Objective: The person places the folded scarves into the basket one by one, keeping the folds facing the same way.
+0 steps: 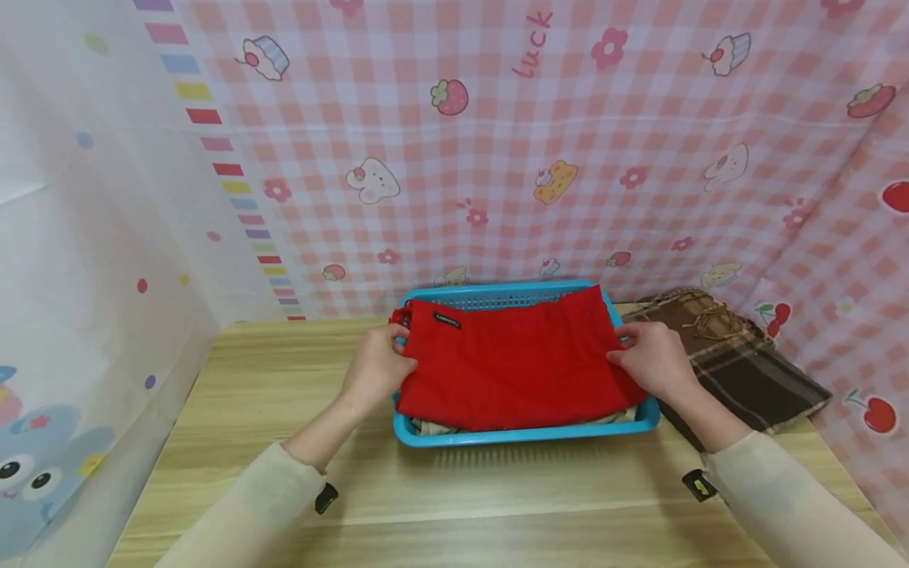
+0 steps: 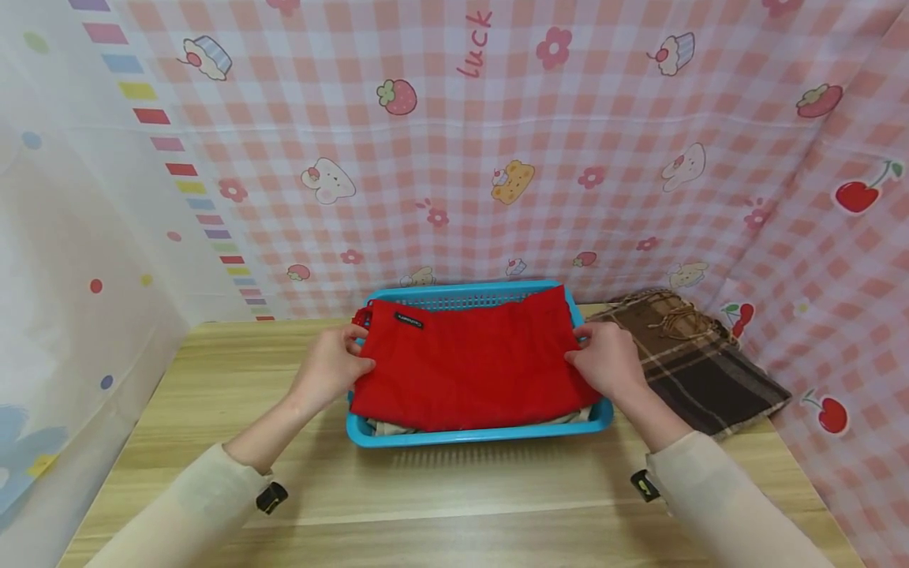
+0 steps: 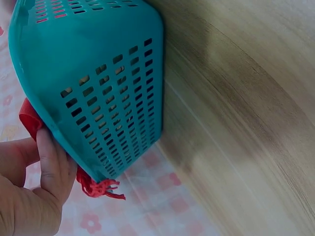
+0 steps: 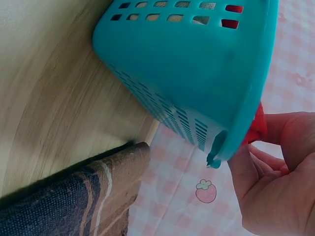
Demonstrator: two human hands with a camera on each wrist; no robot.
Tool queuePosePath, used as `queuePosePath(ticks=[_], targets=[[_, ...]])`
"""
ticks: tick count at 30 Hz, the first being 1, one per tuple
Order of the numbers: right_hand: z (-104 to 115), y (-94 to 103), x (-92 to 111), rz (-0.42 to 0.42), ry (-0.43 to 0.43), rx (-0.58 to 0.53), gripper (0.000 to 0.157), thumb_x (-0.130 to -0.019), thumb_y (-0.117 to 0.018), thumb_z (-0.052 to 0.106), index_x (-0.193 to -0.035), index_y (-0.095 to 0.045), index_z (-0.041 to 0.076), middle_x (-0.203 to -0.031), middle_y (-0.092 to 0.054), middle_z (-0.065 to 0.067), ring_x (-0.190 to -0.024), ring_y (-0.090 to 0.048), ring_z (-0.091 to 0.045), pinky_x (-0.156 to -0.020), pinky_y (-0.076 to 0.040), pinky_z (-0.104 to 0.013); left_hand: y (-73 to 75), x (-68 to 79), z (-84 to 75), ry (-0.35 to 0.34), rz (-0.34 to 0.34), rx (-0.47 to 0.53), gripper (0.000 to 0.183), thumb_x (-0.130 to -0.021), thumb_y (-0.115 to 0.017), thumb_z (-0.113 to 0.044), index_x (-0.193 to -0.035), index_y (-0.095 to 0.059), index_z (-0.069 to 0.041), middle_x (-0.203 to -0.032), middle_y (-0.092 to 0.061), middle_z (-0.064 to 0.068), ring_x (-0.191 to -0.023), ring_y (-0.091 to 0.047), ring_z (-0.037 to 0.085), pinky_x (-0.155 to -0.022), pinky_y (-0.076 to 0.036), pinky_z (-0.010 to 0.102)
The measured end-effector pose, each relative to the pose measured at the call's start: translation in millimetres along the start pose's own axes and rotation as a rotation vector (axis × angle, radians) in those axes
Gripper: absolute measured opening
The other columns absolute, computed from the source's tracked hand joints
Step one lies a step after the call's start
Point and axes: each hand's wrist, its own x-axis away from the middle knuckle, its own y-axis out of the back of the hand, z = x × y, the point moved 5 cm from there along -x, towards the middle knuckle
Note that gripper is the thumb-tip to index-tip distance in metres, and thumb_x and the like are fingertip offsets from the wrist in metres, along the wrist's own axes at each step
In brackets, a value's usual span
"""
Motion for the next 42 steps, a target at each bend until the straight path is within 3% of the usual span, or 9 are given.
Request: queuePosePath(ticks=[9, 13, 18, 22, 26, 29, 33, 36, 42], targets=[[-5.2, 10.6, 6.0, -0.026, 0.025, -0.034, 0.033, -0.092, -0.077, 0.009, -0.119, -0.072, -0.009, -0.100, -0.076, -0.024, -0.080, -0.074, -0.031, -0.061, -0.059, -0.036, 2.8, 1.4, -0.3, -0.006, -0.008, 0.002, 0.041, -0.092, -0.076, 0.001, -0.130, -0.064, 0.008, -0.083, -0.064, 0.013, -0.062, -0.064, 0.022, -0.054, -0.059, 0.031], [-10.1, 17.6, 10.2, -0.044, 0.040, -0.064, 0.028, -0.096, -0.074, 0.010, -0.118, -0.072, -0.007, -0.098, -0.077, -0.022, -0.071, -0.072, -0.023, -0.057, -0.057, -0.034, 6.6, 1.9, 1.7, -0.029, -0.034, -0.032, 0.036, -0.093, -0.075, -0.002, -0.127, -0.066, 0.007, -0.080, -0.063, 0.011, -0.062, -0.059, 0.021, -0.056, -0.053, 0.029], [-20.7, 23.5, 15.6, -0.103, 0.059, -0.056, 0.030, -0.100, -0.071, 0.019, -0.120, -0.072, -0.004, -0.094, -0.077, -0.019, -0.068, -0.073, -0.025, -0.054, -0.055, -0.035, 11.4, 1.6, 7.5, -0.037, -0.080, -0.070, 0.030, -0.097, -0.074, -0.013, -0.120, -0.068, 0.004, -0.078, -0.060, 0.009, -0.063, -0.054, 0.021, -0.056, -0.045, 0.030], [-31.3, 19.9, 18.3, -0.106, 0.038, -0.056, 0.039, -0.106, -0.063, 0.031, -0.124, -0.072, -0.003, -0.096, -0.077, -0.018, -0.074, -0.073, -0.026, -0.060, -0.054, -0.036, 13.1, 2.3, 15.3, 0.005, -0.094, -0.096, 0.027, -0.100, -0.071, -0.025, -0.112, -0.068, -0.001, -0.072, -0.058, 0.007, -0.059, -0.053, 0.020, -0.051, -0.040, 0.029], [-37.9, 14.0, 20.2, -0.109, 0.034, -0.050, 0.042, -0.106, -0.062, 0.033, -0.123, -0.074, -0.004, -0.105, -0.077, -0.020, -0.089, -0.072, -0.034, -0.070, -0.056, -0.044, 11.6, 3.2, 22.3, 0.030, -0.058, -0.108, 0.029, -0.101, -0.069, -0.031, -0.105, -0.072, -0.003, -0.062, -0.054, 0.004, -0.052, -0.048, 0.017, -0.046, -0.035, 0.026], [-40.6, 11.4, 21.4, -0.126, 0.040, -0.047, 0.037, -0.105, -0.065, 0.028, -0.119, -0.076, -0.005, -0.109, -0.076, -0.022, -0.098, -0.071, -0.041, -0.079, -0.057, -0.052, 9.3, 3.2, 27.8, 0.037, -0.022, -0.060, 0.028, -0.101, -0.070, -0.028, -0.100, -0.074, -0.001, -0.059, -0.053, 0.005, -0.050, -0.048, 0.017, -0.047, -0.036, 0.026], [-43.8, 8.6, 22.0, -0.137, 0.032, -0.063, 0.034, -0.104, -0.067, 0.022, -0.117, -0.076, -0.007, -0.107, -0.076, -0.023, -0.102, -0.070, -0.044, -0.083, -0.056, -0.055, 6.6, 2.1, 37.0, 0.085, 0.021, 0.062, 0.026, -0.100, -0.071, -0.021, -0.104, -0.074, 0.005, -0.071, -0.065, 0.008, -0.061, -0.062, 0.023, -0.059, -0.057, 0.033], [-45.6, 7.1, 22.0, -0.140, 0.022, -0.078, 0.033, -0.103, -0.067, 0.021, -0.117, -0.076, -0.007, -0.106, -0.077, -0.023, -0.102, -0.070, -0.043, -0.080, -0.057, -0.051, 4.7, 1.3, 42.7, 0.136, 0.053, 0.158, 0.025, -0.100, -0.073, -0.018, -0.107, -0.074, 0.006, -0.076, -0.068, 0.009, -0.067, -0.066, 0.027, -0.067, -0.062, 0.039], [-45.4, 4.3, 22.6, -0.132, 0.017, -0.121, 0.032, -0.104, -0.066, 0.019, -0.118, -0.075, -0.009, -0.105, -0.076, -0.024, -0.094, -0.072, -0.039, -0.070, -0.056, -0.034, 5.5, 3.3, 47.0, 0.175, 0.091, 0.290, 0.027, -0.099, -0.074, -0.017, -0.110, -0.073, 0.008, -0.072, -0.067, 0.010, -0.058, -0.064, 0.019, -0.061, -0.060, 0.032]])
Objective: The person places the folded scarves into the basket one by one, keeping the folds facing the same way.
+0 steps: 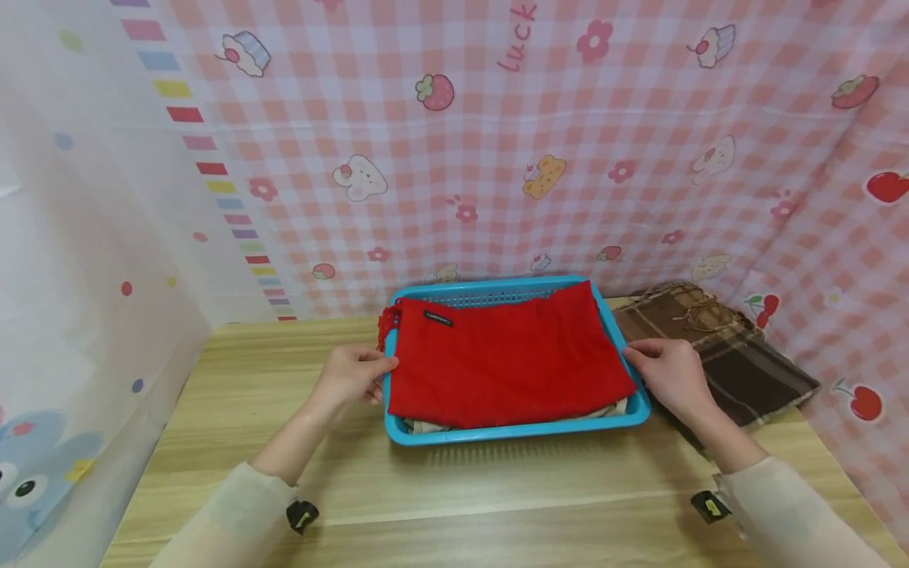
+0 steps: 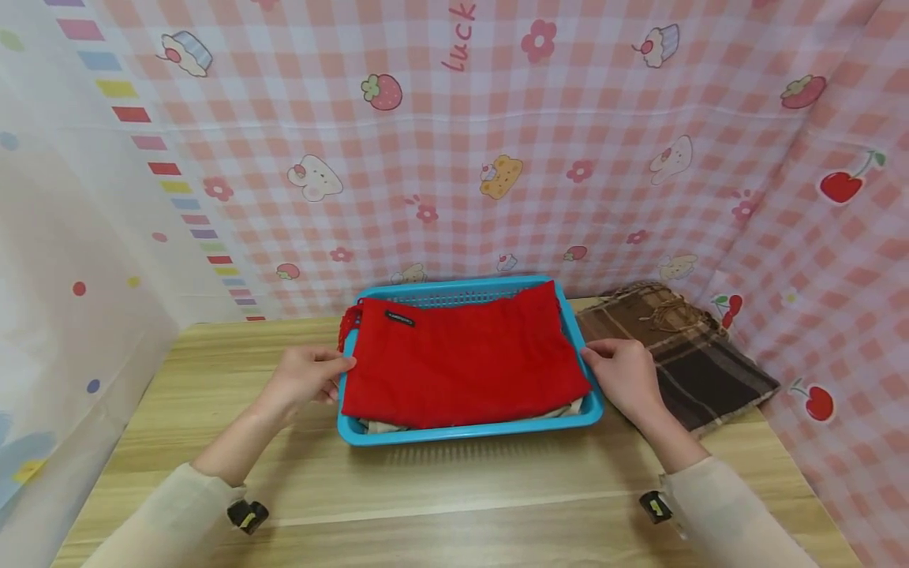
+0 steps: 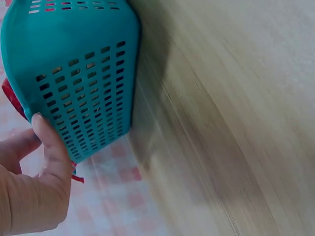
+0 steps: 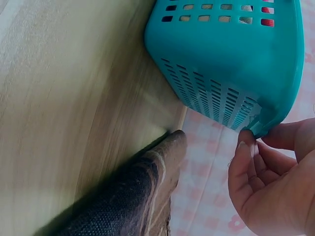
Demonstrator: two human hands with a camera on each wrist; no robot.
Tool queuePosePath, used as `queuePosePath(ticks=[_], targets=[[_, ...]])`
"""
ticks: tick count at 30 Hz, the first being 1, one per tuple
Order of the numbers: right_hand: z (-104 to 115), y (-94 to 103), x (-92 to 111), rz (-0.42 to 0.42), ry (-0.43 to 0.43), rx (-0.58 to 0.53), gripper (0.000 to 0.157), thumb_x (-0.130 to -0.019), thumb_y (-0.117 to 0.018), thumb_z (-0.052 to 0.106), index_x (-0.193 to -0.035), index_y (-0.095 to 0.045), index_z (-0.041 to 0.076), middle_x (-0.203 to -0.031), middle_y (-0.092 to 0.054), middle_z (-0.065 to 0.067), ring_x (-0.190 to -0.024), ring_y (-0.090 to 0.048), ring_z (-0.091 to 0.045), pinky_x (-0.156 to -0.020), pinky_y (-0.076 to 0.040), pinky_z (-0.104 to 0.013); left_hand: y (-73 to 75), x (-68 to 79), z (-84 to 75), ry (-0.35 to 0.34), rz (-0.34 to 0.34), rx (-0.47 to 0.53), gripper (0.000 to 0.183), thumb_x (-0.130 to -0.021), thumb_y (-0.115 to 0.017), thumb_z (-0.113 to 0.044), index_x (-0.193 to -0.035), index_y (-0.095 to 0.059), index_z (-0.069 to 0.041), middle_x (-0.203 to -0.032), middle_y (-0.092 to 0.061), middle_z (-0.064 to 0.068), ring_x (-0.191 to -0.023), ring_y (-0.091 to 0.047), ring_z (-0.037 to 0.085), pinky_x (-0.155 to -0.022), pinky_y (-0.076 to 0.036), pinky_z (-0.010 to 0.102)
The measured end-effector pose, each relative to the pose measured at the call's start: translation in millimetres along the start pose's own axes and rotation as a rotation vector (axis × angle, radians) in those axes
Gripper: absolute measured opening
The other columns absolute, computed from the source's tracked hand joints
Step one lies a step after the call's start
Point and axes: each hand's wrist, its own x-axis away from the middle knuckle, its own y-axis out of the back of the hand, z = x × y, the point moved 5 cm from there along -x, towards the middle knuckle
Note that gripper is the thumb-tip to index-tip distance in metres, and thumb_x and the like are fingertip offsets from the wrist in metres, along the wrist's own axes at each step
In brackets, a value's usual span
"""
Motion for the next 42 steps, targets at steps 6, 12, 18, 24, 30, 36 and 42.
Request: queuePosePath(ticks=[6, 12, 18, 24, 30, 36, 42], targets=[[9.1, -10.6, 1.4, 0.036, -0.010, -0.042, 0.031, -0.103, -0.067, 0.019, -0.117, -0.075, -0.008, -0.100, -0.077, -0.020, -0.083, -0.071, -0.027, -0.064, -0.054, -0.029, 14.5, 2.5, 6.3, 0.024, -0.004, 0.016, 0.034, -0.101, -0.072, -0.018, -0.120, -0.070, 0.010, -0.074, -0.067, 0.009, -0.061, -0.064, 0.016, -0.061, -0.061, 0.029], [23.2, -25.9, 2.2, 0.069, -0.015, -0.091, 0.029, -0.102, -0.070, 0.018, -0.114, -0.076, -0.008, -0.092, -0.078, -0.016, -0.077, -0.072, -0.024, -0.059, -0.054, -0.030, 36.1, 5.9, 12.8, 0.035, -0.022, -0.003, 0.038, -0.101, -0.072, -0.020, -0.123, -0.069, 0.011, -0.075, -0.068, 0.006, -0.060, -0.064, 0.015, -0.059, -0.059, 0.028], [35.0, -41.6, 3.3, 0.078, -0.017, -0.157, 0.029, -0.101, -0.072, 0.018, -0.113, -0.076, -0.008, -0.094, -0.078, -0.016, -0.078, -0.074, -0.023, -0.064, -0.056, -0.028, 56.3, 8.5, 19.2, 0.046, -0.040, -0.015, 0.041, -0.102, -0.071, -0.021, -0.127, -0.067, 0.012, -0.075, -0.067, 0.004, -0.062, -0.062, 0.014, -0.059, -0.059, 0.027], [45.2, -56.5, 4.1, 0.098, -0.027, -0.215, 0.028, -0.101, -0.071, 0.016, -0.115, -0.076, -0.008, -0.097, -0.078, -0.017, -0.079, -0.076, -0.022, -0.069, -0.058, -0.028, 74.2, 12.4, 23.2, 0.064, -0.066, -0.041, 0.046, -0.102, -0.071, -0.023, -0.130, -0.065, 0.012, -0.076, -0.067, 0.002, -0.063, -0.063, 0.013, -0.060, -0.059, 0.028], [54.5, -70.3, 4.0, 0.097, -0.040, -0.267, 0.027, -0.101, -0.071, 0.014, -0.114, -0.076, -0.009, -0.096, -0.078, -0.017, -0.077, -0.076, -0.021, -0.071, -0.062, -0.030, 90.3, 16.3, 26.6, 0.071, -0.085, -0.070, 0.050, -0.102, -0.070, -0.026, -0.134, -0.062, 0.013, -0.078, -0.067, 0.001, -0.067, -0.063, 0.014, -0.063, -0.059, 0.027], [64.1, -83.8, 4.8, 0.095, -0.040, -0.314, 0.024, -0.100, -0.072, 0.013, -0.111, -0.077, -0.008, -0.092, -0.078, -0.015, -0.073, -0.074, -0.018, -0.068, -0.060, -0.027, 106.6, 19.0, 32.3, 0.082, -0.099, -0.104, 0.055, -0.103, -0.069, -0.029, -0.138, -0.059, 0.013, -0.084, -0.070, 0.002, -0.072, -0.066, 0.016, -0.068, -0.061, 0.027], [73.7, -95.5, 5.3, 0.095, -0.051, -0.366, 0.022, -0.100, -0.072, 0.013, -0.109, -0.078, -0.007, -0.090, -0.077, -0.014, -0.072, -0.072, -0.017, -0.072, -0.063, -0.040, 119.4, 19.2, 37.2, 0.094, -0.117, -0.120, 0.059, -0.103, -0.068, -0.032, -0.138, -0.058, 0.014, -0.084, -0.070, 0.001, -0.074, -0.067, 0.015, -0.070, -0.061, 0.026]])
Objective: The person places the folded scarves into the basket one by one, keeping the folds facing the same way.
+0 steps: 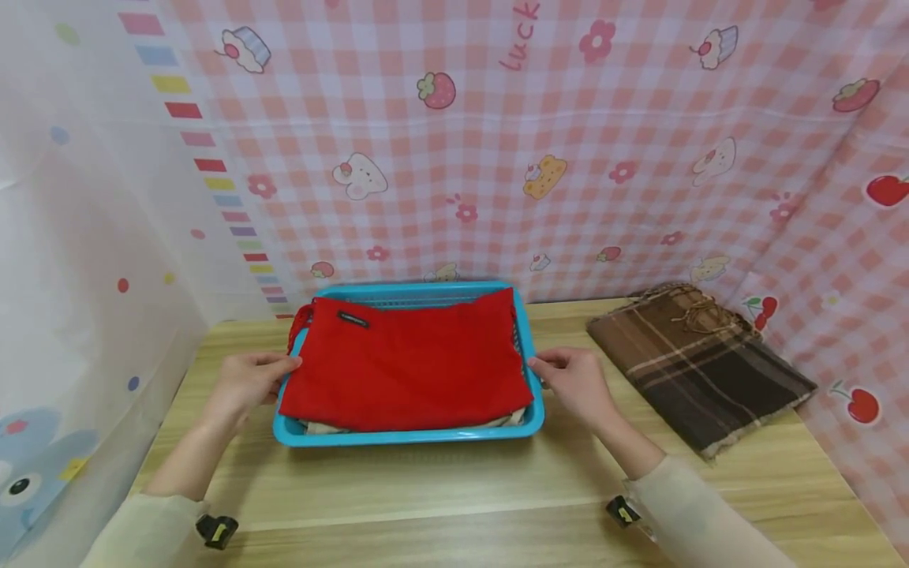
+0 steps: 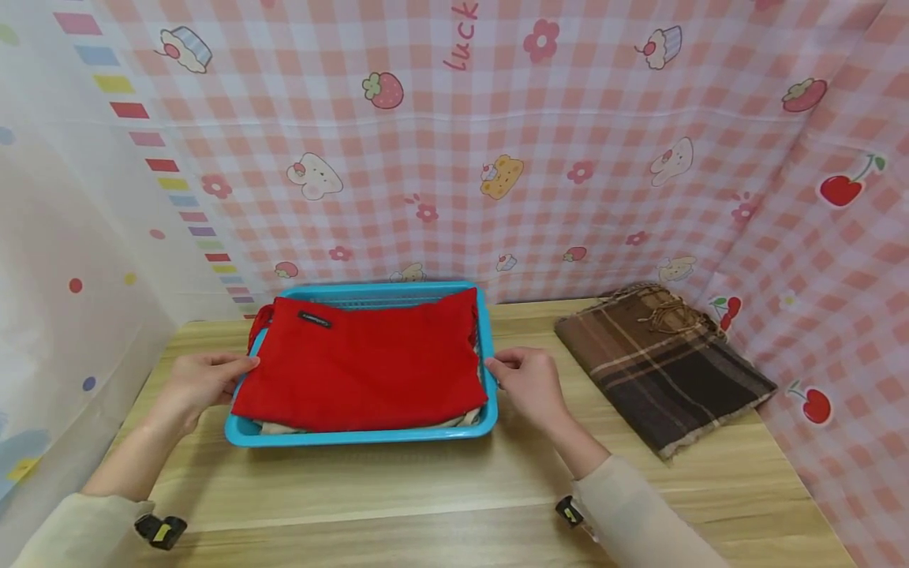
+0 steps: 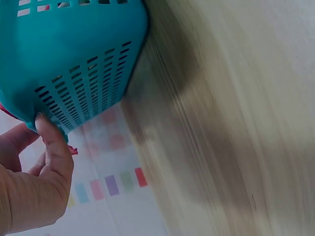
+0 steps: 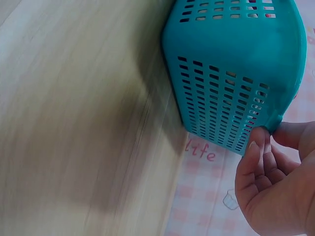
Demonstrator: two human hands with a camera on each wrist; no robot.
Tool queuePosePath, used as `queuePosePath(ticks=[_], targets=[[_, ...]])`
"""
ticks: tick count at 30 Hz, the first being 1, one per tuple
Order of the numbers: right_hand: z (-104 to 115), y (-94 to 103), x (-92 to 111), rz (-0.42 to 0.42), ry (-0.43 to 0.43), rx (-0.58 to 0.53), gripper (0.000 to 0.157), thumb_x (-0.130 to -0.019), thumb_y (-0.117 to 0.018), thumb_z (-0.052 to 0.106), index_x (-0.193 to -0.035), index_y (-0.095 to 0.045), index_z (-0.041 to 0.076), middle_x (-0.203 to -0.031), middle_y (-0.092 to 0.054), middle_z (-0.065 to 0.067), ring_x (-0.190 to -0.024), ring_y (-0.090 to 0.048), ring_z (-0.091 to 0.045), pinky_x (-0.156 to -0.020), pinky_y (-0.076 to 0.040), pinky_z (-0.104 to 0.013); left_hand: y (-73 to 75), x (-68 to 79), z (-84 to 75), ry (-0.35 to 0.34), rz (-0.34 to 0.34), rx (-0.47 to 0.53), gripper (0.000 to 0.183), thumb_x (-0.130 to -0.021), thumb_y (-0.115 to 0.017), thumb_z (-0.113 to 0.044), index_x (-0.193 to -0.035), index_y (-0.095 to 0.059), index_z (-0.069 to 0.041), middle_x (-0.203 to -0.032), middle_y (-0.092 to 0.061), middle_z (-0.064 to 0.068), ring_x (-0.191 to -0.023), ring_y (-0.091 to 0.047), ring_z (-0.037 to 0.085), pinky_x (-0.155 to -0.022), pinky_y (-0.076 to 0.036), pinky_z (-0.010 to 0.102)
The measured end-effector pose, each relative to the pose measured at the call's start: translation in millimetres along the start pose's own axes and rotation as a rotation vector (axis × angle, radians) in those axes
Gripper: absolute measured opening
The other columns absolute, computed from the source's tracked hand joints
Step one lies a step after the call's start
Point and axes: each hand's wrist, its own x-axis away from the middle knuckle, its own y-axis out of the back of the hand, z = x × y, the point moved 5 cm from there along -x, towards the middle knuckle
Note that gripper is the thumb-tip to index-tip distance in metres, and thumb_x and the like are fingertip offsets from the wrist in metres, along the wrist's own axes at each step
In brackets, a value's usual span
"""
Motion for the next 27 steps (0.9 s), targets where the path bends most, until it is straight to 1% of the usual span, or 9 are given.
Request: queuePosePath(ticks=[2, 6, 8, 13, 14, 18, 21, 24, 27], targets=[[1.4, -4.0, -0.2, 0.002, 0.001, -0.021, 0.022, -0.100, -0.073, 0.012, -0.109, -0.077, -0.008, -0.090, -0.077, -0.015, -0.071, -0.072, -0.017, -0.074, -0.064, -0.046, 3.3, -1.0, 1.6, 0.001, -0.004, 0.013, 0.059, -0.104, -0.068, -0.032, -0.138, -0.057, 0.015, -0.084, -0.071, -0.001, -0.073, -0.068, 0.014, -0.070, -0.062, 0.026], [4.4, -11.6, -0.5, 0.007, 0.001, -0.050, 0.022, -0.099, -0.073, 0.012, -0.108, -0.077, -0.008, -0.091, -0.077, -0.015, -0.071, -0.073, -0.016, -0.075, -0.063, -0.050, 9.2, -2.6, 4.9, 0.004, -0.009, 0.047, 0.060, -0.104, -0.068, -0.031, -0.139, -0.055, 0.017, -0.085, -0.072, -0.003, -0.072, -0.069, 0.012, -0.071, -0.062, 0.027], [5.6, -14.9, -0.9, 0.005, 0.000, -0.054, 0.021, -0.099, -0.074, 0.012, -0.107, -0.078, -0.007, -0.091, -0.077, -0.014, -0.070, -0.072, -0.016, -0.074, -0.064, -0.047, 12.2, -2.9, 6.2, 0.007, -0.015, 0.051, 0.061, -0.104, -0.068, -0.031, -0.139, -0.055, 0.017, -0.086, -0.072, -0.003, -0.072, -0.070, 0.011, -0.072, -0.063, 0.027], [9.7, -21.8, -1.4, 0.005, 0.014, -0.046, 0.020, -0.098, -0.075, 0.012, -0.106, -0.078, -0.006, -0.087, -0.077, -0.013, -0.070, -0.072, -0.018, -0.068, -0.063, -0.035, 20.1, -3.0, 8.0, 0.009, -0.038, 0.031, 0.062, -0.104, -0.067, -0.032, -0.140, -0.054, 0.017, -0.084, -0.071, -0.005, -0.070, -0.069, 0.011, -0.071, -0.062, 0.026], [10.4, -23.4, -1.6, 0.007, 0.014, -0.046, 0.020, -0.098, -0.075, 0.012, -0.106, -0.079, -0.006, -0.087, -0.076, -0.012, -0.070, -0.072, -0.019, -0.067, -0.062, -0.034, 21.8, -3.1, 8.5, 0.010, -0.042, 0.031, 0.062, -0.104, -0.067, -0.032, -0.140, -0.054, 0.017, -0.084, -0.071, -0.005, -0.070, -0.069, 0.011, -0.071, -0.062, 0.026], [11.5, -28.6, -1.8, 0.017, 0.001, -0.046, 0.019, -0.098, -0.075, 0.013, -0.105, -0.079, -0.004, -0.085, -0.076, -0.010, -0.074, -0.073, -0.026, -0.069, -0.062, -0.037, 26.9, -3.9, 10.4, 0.006, -0.052, 0.033, 0.061, -0.104, -0.067, -0.031, -0.138, -0.055, 0.018, -0.081, -0.071, -0.006, -0.068, -0.070, 0.010, -0.069, -0.062, 0.026], [13.1, -31.6, -1.4, 0.029, -0.004, -0.045, 0.019, -0.098, -0.075, 0.013, -0.106, -0.079, -0.003, -0.084, -0.075, -0.008, -0.075, -0.072, -0.028, -0.067, -0.061, -0.034, 29.8, -4.3, 11.9, 0.004, -0.052, 0.039, 0.060, -0.104, -0.067, -0.030, -0.137, -0.055, 0.019, -0.080, -0.071, -0.006, -0.067, -0.070, 0.010, -0.069, -0.062, 0.027], [13.6, -33.9, -1.7, 0.038, -0.003, -0.044, 0.019, -0.098, -0.076, 0.014, -0.106, -0.079, -0.003, -0.083, -0.075, -0.008, -0.075, -0.072, -0.026, -0.064, -0.058, -0.028, 32.2, -4.7, 13.7, 0.011, -0.057, 0.034, 0.060, -0.104, -0.067, -0.030, -0.138, -0.055, 0.018, -0.080, -0.071, -0.006, -0.067, -0.070, 0.010, -0.068, -0.063, 0.027], [13.3, -34.8, -1.4, 0.040, 0.004, -0.039, 0.019, -0.098, -0.076, 0.015, -0.106, -0.079, -0.002, -0.083, -0.074, -0.007, -0.074, -0.071, -0.023, -0.062, -0.057, -0.027, 32.9, -4.8, 14.6, 0.018, -0.058, 0.025, 0.062, -0.104, -0.067, -0.031, -0.138, -0.055, 0.018, -0.082, -0.072, -0.005, -0.068, -0.071, 0.011, -0.068, -0.063, 0.027]])
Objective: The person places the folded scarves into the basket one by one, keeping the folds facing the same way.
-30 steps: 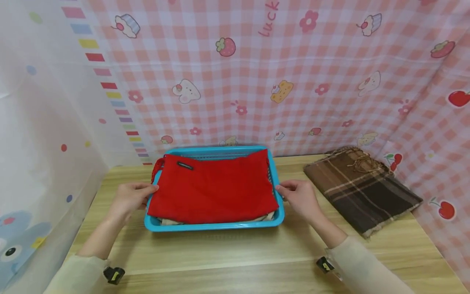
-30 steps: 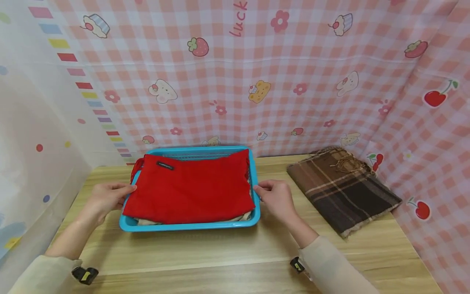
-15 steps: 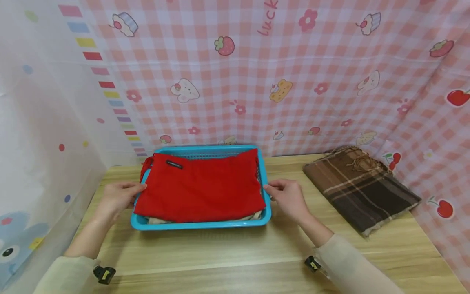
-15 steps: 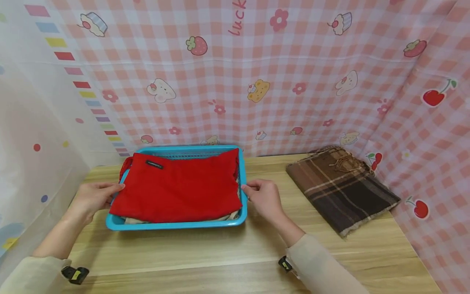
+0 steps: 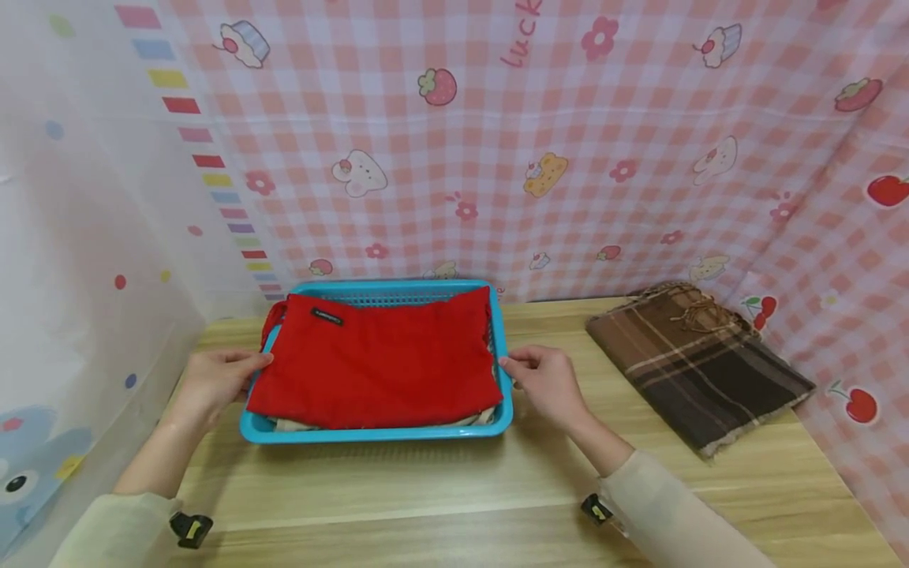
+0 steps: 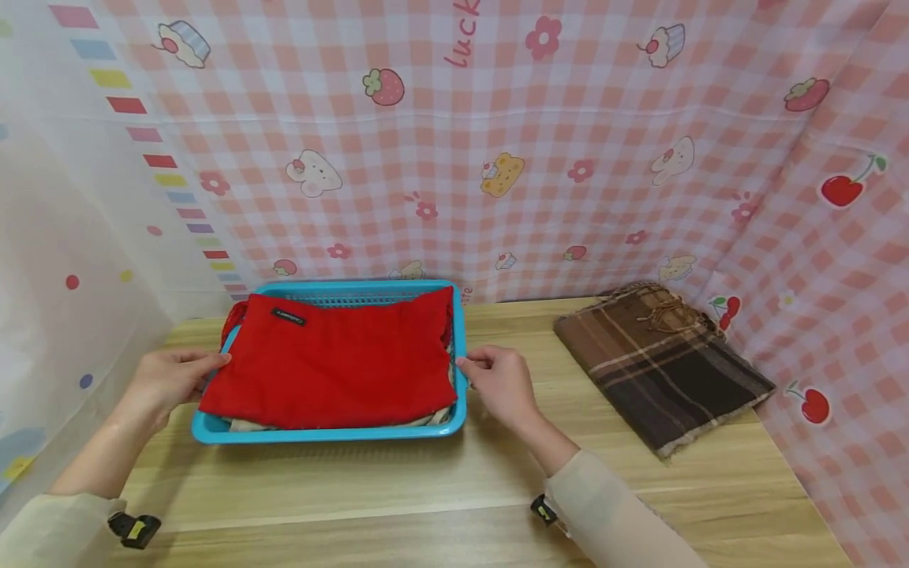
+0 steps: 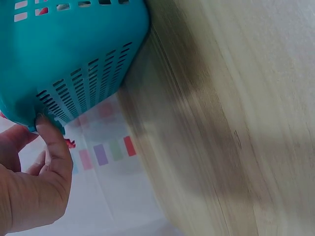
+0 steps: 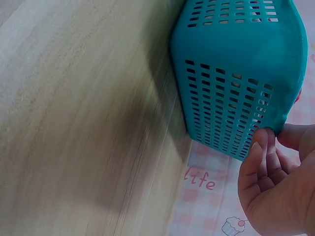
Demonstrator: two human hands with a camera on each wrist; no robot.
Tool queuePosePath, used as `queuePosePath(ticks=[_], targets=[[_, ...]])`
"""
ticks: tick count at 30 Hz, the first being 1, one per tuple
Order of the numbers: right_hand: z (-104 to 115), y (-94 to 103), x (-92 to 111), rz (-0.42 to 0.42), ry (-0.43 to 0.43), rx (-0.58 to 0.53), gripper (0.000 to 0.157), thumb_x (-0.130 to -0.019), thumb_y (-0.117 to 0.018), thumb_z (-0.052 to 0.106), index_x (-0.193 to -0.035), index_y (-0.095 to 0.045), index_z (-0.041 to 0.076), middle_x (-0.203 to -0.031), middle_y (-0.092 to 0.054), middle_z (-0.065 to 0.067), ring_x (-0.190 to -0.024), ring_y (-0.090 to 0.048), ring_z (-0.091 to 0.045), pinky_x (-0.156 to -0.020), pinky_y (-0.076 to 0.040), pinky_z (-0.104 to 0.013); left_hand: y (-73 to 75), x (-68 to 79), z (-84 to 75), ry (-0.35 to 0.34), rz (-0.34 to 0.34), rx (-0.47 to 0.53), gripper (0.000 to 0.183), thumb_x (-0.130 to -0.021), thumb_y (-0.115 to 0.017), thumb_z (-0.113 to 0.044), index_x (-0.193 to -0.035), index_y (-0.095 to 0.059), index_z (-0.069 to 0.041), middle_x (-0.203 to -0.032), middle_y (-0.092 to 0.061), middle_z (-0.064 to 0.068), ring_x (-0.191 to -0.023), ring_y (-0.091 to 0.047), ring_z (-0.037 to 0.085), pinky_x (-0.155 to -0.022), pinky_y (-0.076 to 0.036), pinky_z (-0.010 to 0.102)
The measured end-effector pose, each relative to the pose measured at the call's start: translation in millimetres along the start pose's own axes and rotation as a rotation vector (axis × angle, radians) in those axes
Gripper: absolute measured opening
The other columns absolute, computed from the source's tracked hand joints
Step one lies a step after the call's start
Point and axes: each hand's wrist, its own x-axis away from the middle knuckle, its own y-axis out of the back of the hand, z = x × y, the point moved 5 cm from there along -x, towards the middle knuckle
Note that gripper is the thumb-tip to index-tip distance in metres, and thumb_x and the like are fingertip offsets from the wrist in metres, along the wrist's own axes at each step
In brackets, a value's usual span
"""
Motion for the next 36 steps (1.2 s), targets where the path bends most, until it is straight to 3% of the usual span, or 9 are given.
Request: queuePosePath(ticks=[6, 12, 17, 22, 28, 32, 36], targets=[[0.2, 10.4, -0.1, 0.010, 0.085, 0.090, 0.021, -0.099, -0.074, 0.016, -0.112, -0.078, -0.001, -0.086, -0.074, -0.007, -0.076, -0.069, -0.022, -0.065, -0.056, -0.030, 0.4, 0.6, -1.1, 0.002, 0.002, -0.014, 0.061, -0.104, -0.067, -0.032, -0.139, -0.055, 0.017, -0.083, -0.072, -0.005, -0.068, -0.070, 0.011, -0.069, -0.062, 0.027], [-11.0, 55.5, 1.7, -0.062, 0.177, 0.394, 0.027, -0.101, -0.072, 0.025, -0.117, -0.077, 0.005, -0.099, -0.077, -0.008, -0.086, -0.071, -0.023, -0.072, -0.056, -0.040, 0.5, 0.0, 0.4, 0.007, -0.007, -0.016, 0.061, -0.103, -0.068, -0.032, -0.138, -0.056, 0.017, -0.084, -0.073, -0.005, -0.068, -0.071, 0.011, -0.068, -0.062, 0.027], [-38.6, 96.5, 7.5, -0.059, 0.169, 0.668, 0.040, -0.100, -0.071, 0.032, -0.127, -0.071, 0.001, -0.123, -0.071, -0.020, -0.099, -0.071, -0.039, -0.071, -0.057, -0.054, -0.4, 0.0, 1.3, 0.009, -0.006, 0.008, 0.061, -0.103, -0.069, -0.031, -0.138, -0.056, 0.017, -0.084, -0.073, -0.005, -0.069, -0.072, 0.010, -0.069, -0.063, 0.028], [-70.2, 121.1, 13.0, -0.039, 0.161, 0.865, 0.053, -0.096, -0.074, 0.027, -0.132, -0.062, -0.010, -0.139, -0.056, -0.034, -0.119, -0.057, -0.057, -0.087, -0.052, -0.068, -0.7, 0.4, 1.1, -0.001, -0.015, 0.027, 0.059, -0.104, -0.068, -0.030, -0.137, -0.057, 0.018, -0.083, -0.073, -0.006, -0.068, -0.072, 0.009, -0.069, -0.063, 0.028], [-99.7, 134.8, 14.5, 0.058, 0.024, 0.932, 0.065, -0.094, -0.062, 0.016, -0.144, -0.042, -0.020, -0.146, -0.035, -0.049, -0.128, -0.037, -0.070, -0.091, -0.044, -0.077, -1.2, 1.0, 0.6, -0.003, -0.017, 0.033, 0.059, -0.103, -0.068, -0.030, -0.137, -0.056, 0.018, -0.083, -0.073, -0.006, -0.068, -0.073, 0.009, -0.069, -0.063, 0.028], [-109.1, 138.2, 13.8, 0.088, -0.028, 0.935, 0.057, -0.092, -0.053, 0.007, -0.139, -0.041, -0.023, -0.138, -0.038, -0.049, -0.120, -0.041, -0.070, -0.081, -0.048, -0.075, -1.0, 1.3, 0.4, -0.001, -0.024, 0.023, 0.059, -0.103, -0.069, -0.030, -0.137, -0.057, 0.017, -0.084, -0.073, -0.006, -0.068, -0.073, 0.009, -0.069, -0.063, 0.028], [-111.0, 137.4, 11.0, 0.065, 0.011, 0.975, 0.045, -0.093, -0.049, -0.003, -0.131, -0.045, -0.028, -0.129, -0.045, -0.051, -0.112, -0.049, -0.070, -0.077, -0.052, -0.072, -0.6, 2.4, -0.4, -0.003, -0.026, 0.018, 0.059, -0.103, -0.069, -0.030, -0.137, -0.057, 0.017, -0.084, -0.073, -0.007, -0.068, -0.072, 0.009, -0.068, -0.062, 0.027]])
